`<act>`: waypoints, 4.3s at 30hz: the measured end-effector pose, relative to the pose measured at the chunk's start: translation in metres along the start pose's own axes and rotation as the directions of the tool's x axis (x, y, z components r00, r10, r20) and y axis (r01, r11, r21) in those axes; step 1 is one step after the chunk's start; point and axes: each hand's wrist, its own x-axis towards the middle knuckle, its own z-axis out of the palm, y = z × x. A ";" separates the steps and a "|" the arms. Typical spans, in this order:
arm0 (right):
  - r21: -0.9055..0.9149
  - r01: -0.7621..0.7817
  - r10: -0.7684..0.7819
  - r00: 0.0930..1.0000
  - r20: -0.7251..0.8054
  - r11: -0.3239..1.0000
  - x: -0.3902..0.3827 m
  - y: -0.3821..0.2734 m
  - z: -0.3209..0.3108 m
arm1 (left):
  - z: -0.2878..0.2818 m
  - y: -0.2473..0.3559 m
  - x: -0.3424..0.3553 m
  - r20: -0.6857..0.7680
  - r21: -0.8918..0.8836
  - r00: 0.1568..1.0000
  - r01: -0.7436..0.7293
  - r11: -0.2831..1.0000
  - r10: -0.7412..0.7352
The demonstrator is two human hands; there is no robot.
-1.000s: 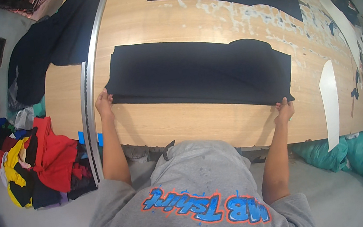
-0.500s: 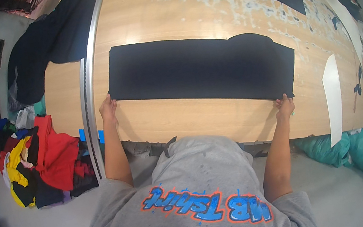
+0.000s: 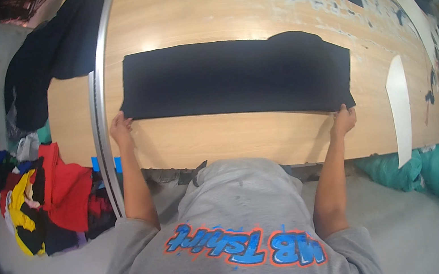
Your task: The person aligns a white paper pattern on a black fabric piece on a large work table, then uses scissors to cut the fabric along the pattern's edge. The person also handles a white strip of material and folds the cut fabric pieces.
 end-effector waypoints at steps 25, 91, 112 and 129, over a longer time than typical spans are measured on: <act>-0.237 -0.012 0.051 0.986 0.157 0.972 0.031 0.075 0.004 | 0.009 -0.015 -0.007 -0.277 0.615 0.910 -0.079 0.784 0.309; -0.083 0.507 -0.242 0.541 0.806 0.858 0.196 -0.060 0.109 | 0.404 -0.010 -0.356 0.623 0.713 0.729 -0.678 0.175 0.284; -0.085 0.489 -0.135 0.399 0.907 0.868 0.211 -0.089 0.108 | 0.400 -0.011 -0.357 0.599 0.722 0.731 -0.670 0.175 0.326; 0.103 0.677 -0.553 0.492 0.673 0.728 0.203 -0.066 0.111 | 0.402 -0.011 -0.356 0.584 0.729 0.743 -0.657 0.191 0.325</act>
